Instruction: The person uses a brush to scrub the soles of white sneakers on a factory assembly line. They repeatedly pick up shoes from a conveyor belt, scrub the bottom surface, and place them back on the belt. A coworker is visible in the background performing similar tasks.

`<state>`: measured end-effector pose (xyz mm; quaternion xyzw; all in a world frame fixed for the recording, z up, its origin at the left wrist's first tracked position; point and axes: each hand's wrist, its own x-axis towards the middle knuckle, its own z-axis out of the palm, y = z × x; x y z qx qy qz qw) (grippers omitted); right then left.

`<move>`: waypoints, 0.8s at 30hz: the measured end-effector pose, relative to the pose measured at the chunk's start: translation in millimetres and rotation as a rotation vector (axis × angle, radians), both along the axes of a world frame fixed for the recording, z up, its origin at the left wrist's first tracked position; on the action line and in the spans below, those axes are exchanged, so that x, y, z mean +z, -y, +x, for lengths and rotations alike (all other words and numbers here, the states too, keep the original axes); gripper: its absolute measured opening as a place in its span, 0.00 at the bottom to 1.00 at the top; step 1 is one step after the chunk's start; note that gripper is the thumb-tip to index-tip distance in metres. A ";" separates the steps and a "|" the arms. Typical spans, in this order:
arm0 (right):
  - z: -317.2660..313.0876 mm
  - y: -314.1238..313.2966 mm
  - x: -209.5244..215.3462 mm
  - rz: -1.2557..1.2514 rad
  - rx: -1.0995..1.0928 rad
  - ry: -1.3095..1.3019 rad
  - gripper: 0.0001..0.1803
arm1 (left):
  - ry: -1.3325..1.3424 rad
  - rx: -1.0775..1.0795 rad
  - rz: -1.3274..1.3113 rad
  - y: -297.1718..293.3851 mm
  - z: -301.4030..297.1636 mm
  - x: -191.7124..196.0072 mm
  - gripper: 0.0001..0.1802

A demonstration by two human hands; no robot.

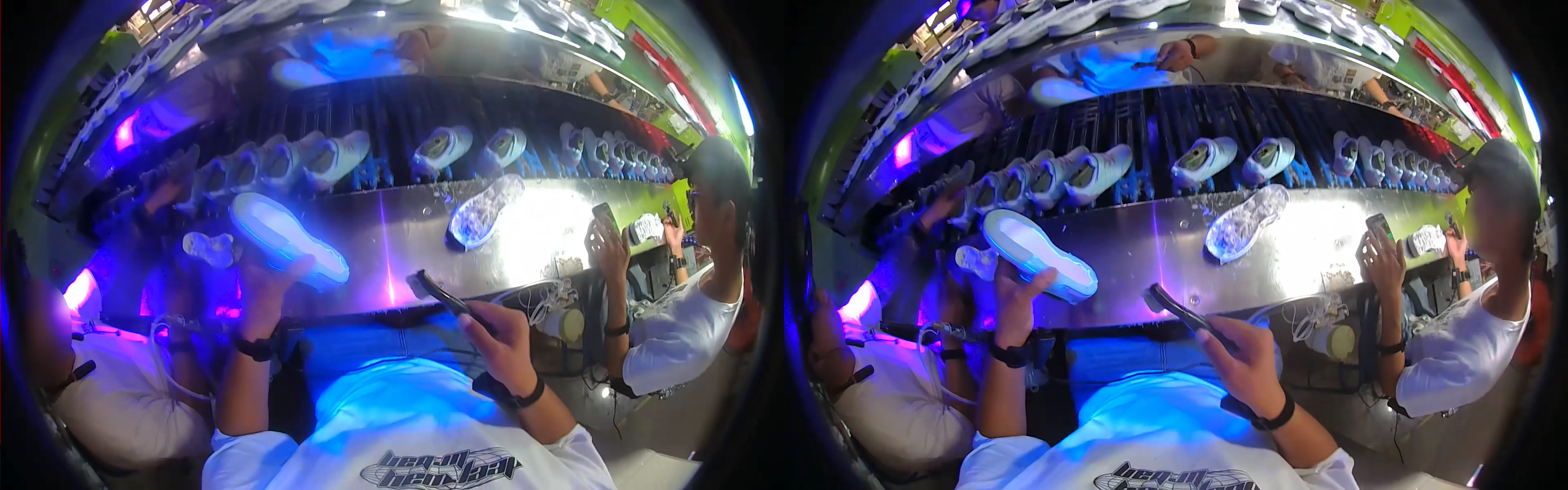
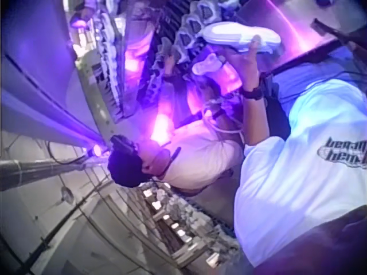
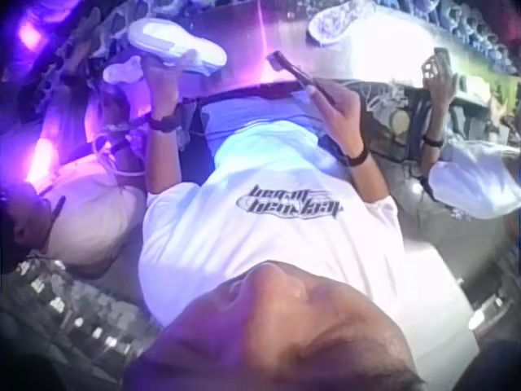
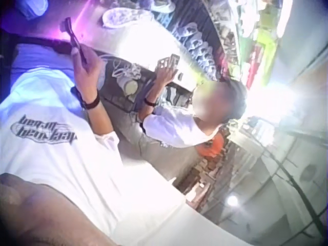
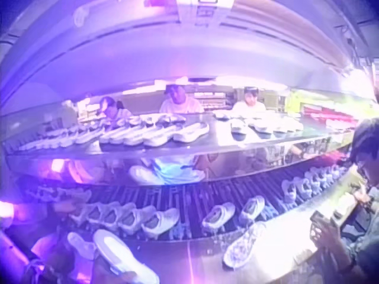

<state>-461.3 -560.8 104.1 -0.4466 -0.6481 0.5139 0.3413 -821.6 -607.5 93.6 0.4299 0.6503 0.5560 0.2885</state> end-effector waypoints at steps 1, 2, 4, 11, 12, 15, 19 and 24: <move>-7.2 -1.0 -3.2 -0.024 0.017 0.024 0.14 | -0.059 0.030 -0.017 2.5 9.3 -0.7 0.39; -14.5 -3.4 -5.6 -0.047 0.038 0.042 0.14 | -0.139 0.042 0.014 5.1 15.7 -7.7 0.40; -26.7 -7.9 -10.8 -0.103 0.074 0.072 0.14 | -0.299 0.063 0.077 11.4 24.5 -29.9 0.43; -62.8 -19.4 -43.5 -0.169 0.148 0.096 0.15 | -0.716 -0.004 0.189 41.4 57.6 -27.6 0.45; -68.3 -20.2 -46.8 -0.169 0.161 0.098 0.15 | -0.697 0.002 0.210 47.5 60.6 -30.2 0.44; -86.6 -20.5 -56.0 -0.191 0.202 0.133 0.16 | -0.745 -0.005 0.156 60.7 62.4 -35.0 0.41; -104.2 -23.0 -75.6 -0.204 0.232 0.141 0.17 | -0.789 -0.020 0.133 73.7 61.8 -45.8 0.40; -114.5 -22.5 -80.3 -0.173 0.261 0.162 0.18 | -0.797 -0.058 0.095 81.1 58.2 -50.4 0.38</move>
